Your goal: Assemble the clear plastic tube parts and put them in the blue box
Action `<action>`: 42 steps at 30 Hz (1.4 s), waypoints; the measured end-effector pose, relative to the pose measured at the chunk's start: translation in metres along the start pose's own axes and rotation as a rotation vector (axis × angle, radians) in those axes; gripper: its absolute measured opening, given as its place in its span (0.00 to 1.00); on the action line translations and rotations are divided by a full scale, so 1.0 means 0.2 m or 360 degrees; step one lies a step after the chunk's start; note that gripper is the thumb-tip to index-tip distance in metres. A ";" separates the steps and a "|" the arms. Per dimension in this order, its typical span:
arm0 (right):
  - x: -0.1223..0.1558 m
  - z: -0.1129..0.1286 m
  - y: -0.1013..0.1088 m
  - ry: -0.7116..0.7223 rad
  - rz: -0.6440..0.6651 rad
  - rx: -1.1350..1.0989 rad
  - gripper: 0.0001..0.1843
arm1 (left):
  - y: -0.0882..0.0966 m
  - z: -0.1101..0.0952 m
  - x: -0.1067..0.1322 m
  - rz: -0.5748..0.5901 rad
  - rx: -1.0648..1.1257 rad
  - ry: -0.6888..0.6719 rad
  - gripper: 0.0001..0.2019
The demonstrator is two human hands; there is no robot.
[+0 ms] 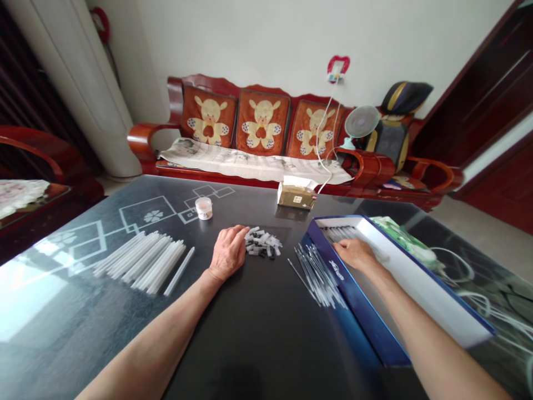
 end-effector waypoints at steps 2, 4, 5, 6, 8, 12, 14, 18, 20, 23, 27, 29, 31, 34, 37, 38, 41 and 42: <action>0.01 -0.01 0.04 0.0015 -0.0052 0.0027 0.18 | 0.00 0.00 0.00 0.0019 0.0007 0.0002 0.19; 0.03 0.00 0.11 0.0044 -0.0129 0.0025 0.15 | 0.01 -0.01 0.00 0.0032 0.0006 0.0002 0.19; 0.05 0.02 0.14 0.0072 -0.0179 -0.0006 0.14 | 0.01 -0.01 0.00 0.0036 0.0004 0.0001 0.18; 0.08 0.05 0.16 0.0120 -0.0229 -0.0073 0.13 | 0.01 -0.01 -0.01 0.0041 0.0003 -0.0003 0.18; 0.17 0.15 0.19 0.0310 -0.0361 -0.0318 0.12 | 0.01 -0.01 -0.01 0.0059 -0.0002 0.0006 0.18; 0.44 0.43 0.04 0.0665 -0.0377 -0.0884 0.13 | 0.01 -0.02 -0.01 0.0142 -0.0009 0.0019 0.18; 0.57 0.56 -0.11 0.0754 -0.0293 -0.1150 0.13 | 0.01 -0.02 -0.01 0.0161 -0.0011 0.0021 0.18; 0.68 0.69 -0.36 0.0772 -0.0190 -0.1427 0.12 | 0.01 -0.01 0.00 0.0175 -0.0056 0.0060 0.17; 0.68 0.70 -0.41 0.0747 -0.0196 -0.1453 0.12 | 0.00 -0.01 0.00 0.0194 -0.0091 0.0068 0.17; 0.66 0.70 -0.43 0.0754 -0.0189 -0.1419 0.11 | -0.01 -0.02 0.00 0.0220 -0.0139 0.0053 0.17; 0.65 0.71 -0.42 0.0758 -0.0155 -0.1389 0.11 | -0.01 -0.05 -0.03 0.0297 -0.0198 0.0092 0.16; 0.66 0.71 -0.42 0.0741 -0.0146 -0.1393 0.11 | 0.02 -0.05 -0.07 0.0428 -0.0228 0.0161 0.16; 0.66 0.71 -0.43 0.0727 -0.0150 -0.1391 0.11 | 0.09 -0.02 -0.11 0.0639 -0.0270 0.0262 0.16; 0.66 0.71 -0.43 0.0726 -0.0160 -0.1378 0.12 | 0.26 0.05 -0.15 0.1111 -0.0388 0.0527 0.13; 0.66 0.71 -0.44 0.0760 -0.0179 -0.1378 0.12 | 0.44 0.10 -0.14 0.1432 -0.0499 0.0749 0.14; 0.65 0.71 -0.44 0.0771 -0.0191 -0.1384 0.12 | 0.49 0.11 -0.12 0.1487 -0.0514 0.0783 0.13; 0.65 0.72 -0.44 0.0784 -0.0228 -0.1403 0.13 | 0.58 0.08 -0.04 0.1648 -0.0522 0.0854 0.10; 0.65 0.72 -0.44 0.0783 -0.0238 -0.1407 0.13 | 0.59 0.07 -0.02 0.1684 -0.0518 0.0863 0.10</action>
Point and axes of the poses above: each hand's wrist, its own x-axis away from the middle knuckle, its own y-axis out of the back of the hand, z = x × y, the point moved 1 cm from there along -x, towards the middle knuckle, and after that the axes turned 15 degrees about -y, right-handed, at the moved point
